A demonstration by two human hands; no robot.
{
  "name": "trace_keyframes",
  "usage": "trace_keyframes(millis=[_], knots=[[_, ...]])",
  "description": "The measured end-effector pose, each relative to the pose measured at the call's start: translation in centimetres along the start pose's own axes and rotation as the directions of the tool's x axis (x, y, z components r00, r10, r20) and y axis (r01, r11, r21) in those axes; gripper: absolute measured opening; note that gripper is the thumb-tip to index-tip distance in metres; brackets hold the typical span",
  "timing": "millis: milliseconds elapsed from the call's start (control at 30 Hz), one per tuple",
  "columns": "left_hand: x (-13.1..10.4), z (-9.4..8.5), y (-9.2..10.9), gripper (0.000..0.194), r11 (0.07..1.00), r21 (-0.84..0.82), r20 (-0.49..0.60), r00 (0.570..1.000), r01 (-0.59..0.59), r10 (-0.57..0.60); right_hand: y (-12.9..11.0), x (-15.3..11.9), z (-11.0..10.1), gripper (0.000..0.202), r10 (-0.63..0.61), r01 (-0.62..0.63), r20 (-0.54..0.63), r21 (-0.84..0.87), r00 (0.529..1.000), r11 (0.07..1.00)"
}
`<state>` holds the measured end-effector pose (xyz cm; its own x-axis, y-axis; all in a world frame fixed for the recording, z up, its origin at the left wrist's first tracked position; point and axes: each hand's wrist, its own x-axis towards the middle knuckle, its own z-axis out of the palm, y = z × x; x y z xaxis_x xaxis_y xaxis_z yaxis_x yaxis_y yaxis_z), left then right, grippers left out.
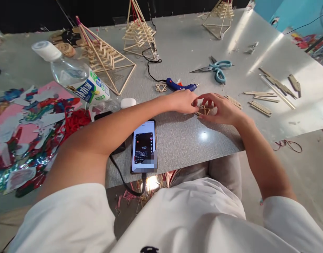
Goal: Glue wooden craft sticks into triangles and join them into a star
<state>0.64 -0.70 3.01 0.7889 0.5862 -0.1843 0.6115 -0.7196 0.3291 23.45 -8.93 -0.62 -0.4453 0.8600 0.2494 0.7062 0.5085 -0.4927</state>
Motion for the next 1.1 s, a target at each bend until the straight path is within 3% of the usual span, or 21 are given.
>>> trace_keyframes(millis=[133, 333, 600, 733, 933, 1100], knots=[[0.0, 0.0, -0.2, 0.026, 0.999, -0.032, -0.073, 0.997, 0.015, -0.017, 0.1, 0.1, -0.3, 0.064, 0.014, -0.014, 0.009, 0.002, 1.000, 1.000], [-0.2, -0.2, -0.3, 0.019, 0.998, -0.028, -0.213, 0.976, -0.059, 0.052, 0.6, 0.3, 0.0, 0.064, -0.020, 0.020, 0.009, -0.011, 1.000, 1.000], [-0.7, 0.2, 0.2, 0.020, 0.996, 0.041, -0.148, 0.985, -0.083, 0.088, 1.1, 0.2, 0.2, 0.056, -0.060, 0.062, 0.051, -0.034, 0.997, 0.998], [-0.7, 0.3, -0.1, 0.025, 0.993, 0.014, -0.094, 0.988, -0.121, 0.122, 0.5, 0.2, -0.5, 0.047, -0.010, 0.014, 0.082, -0.043, 0.997, 0.999], [-0.9, -0.1, -0.2, 0.041, 0.990, 0.003, -0.031, 0.990, -0.140, 0.140, -0.9, 0.0, -1.3, 0.052, 0.097, -0.087, 0.079, -0.122, 0.992, 0.989], [-1.1, 0.1, 0.0, 0.036, 0.989, 0.014, -0.052, 0.987, -0.148, 0.149, -1.2, -0.1, -1.3, 0.051, 0.078, -0.067, 0.085, -0.130, 0.993, 0.989]])
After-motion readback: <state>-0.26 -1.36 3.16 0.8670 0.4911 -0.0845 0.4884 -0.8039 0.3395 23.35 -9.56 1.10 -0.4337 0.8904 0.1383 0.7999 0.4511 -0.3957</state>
